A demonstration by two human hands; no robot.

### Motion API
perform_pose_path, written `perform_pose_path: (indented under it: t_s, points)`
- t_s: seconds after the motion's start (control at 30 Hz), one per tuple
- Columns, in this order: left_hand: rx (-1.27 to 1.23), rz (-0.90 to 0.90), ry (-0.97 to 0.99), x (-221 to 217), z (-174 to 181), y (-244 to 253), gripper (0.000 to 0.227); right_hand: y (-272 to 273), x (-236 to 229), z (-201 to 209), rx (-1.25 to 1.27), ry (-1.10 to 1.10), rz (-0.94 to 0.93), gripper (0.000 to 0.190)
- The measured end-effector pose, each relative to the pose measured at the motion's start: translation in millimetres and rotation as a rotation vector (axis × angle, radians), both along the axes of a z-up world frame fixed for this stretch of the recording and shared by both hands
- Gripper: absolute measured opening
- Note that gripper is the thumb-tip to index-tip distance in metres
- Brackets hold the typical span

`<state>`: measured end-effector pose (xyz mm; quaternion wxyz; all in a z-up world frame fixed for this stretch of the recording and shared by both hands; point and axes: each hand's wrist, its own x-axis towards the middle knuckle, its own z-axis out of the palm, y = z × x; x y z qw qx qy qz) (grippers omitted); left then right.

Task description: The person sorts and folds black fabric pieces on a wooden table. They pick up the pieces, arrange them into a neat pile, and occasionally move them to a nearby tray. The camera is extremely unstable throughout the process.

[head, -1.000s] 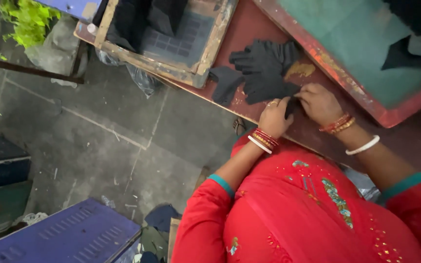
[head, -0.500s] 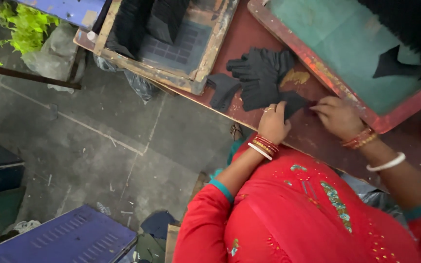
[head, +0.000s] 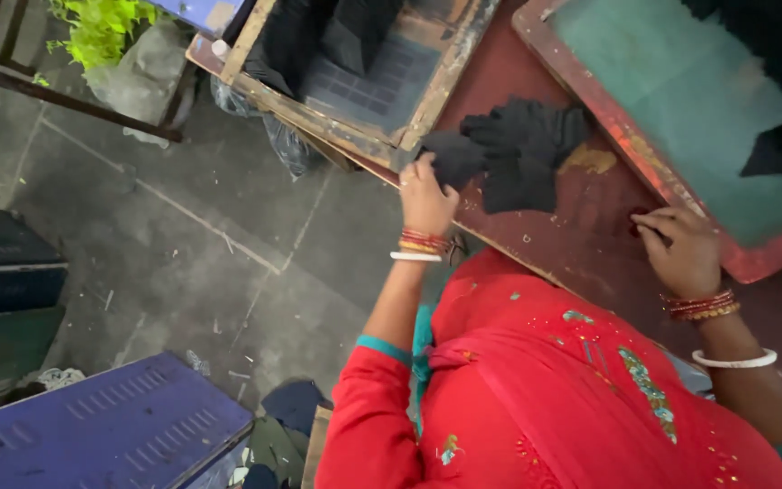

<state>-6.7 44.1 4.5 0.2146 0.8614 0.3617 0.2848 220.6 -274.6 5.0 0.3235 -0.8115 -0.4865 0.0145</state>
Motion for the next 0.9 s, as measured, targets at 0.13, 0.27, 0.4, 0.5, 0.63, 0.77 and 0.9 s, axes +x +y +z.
perform_pose_path:
  t_s: [0.13, 0.27, 0.4, 0.5, 0.63, 0.77, 0.9]
  points:
    - [0.087, -0.064, 0.004, 11, 17, -6, 0.076, 9, -8, 6, 0.003, -0.014, 0.0, 0.014]
    - [-0.073, -0.383, 0.255, 33, -45, -65, 0.05, 15, -12, -5, -0.024, 0.045, -0.011, 0.012]
    - [-0.039, -0.5, 0.065, 32, -62, -110, 0.045, 32, -30, 7, -0.001, 0.049, 0.06, 0.018]
    - [-0.076, -0.501, 0.057, 33, -55, -115, 0.045, 43, -45, -8, -0.005, 0.026, 0.165, 0.021]
    - [-0.179, -0.436, 0.002, 35, -59, -116, 0.05, 80, -53, -9, 0.035, -0.096, 0.317, 0.026]
    - [-0.239, -0.405, 0.044, 37, -60, -115, 0.045, 86, -46, -3, 0.036, -0.069, 0.341, 0.023]
    - [-0.2, -0.386, 0.022, 35, -56, -116, 0.044, 50, -51, -7, -0.05, -0.08, 0.323, 0.024]
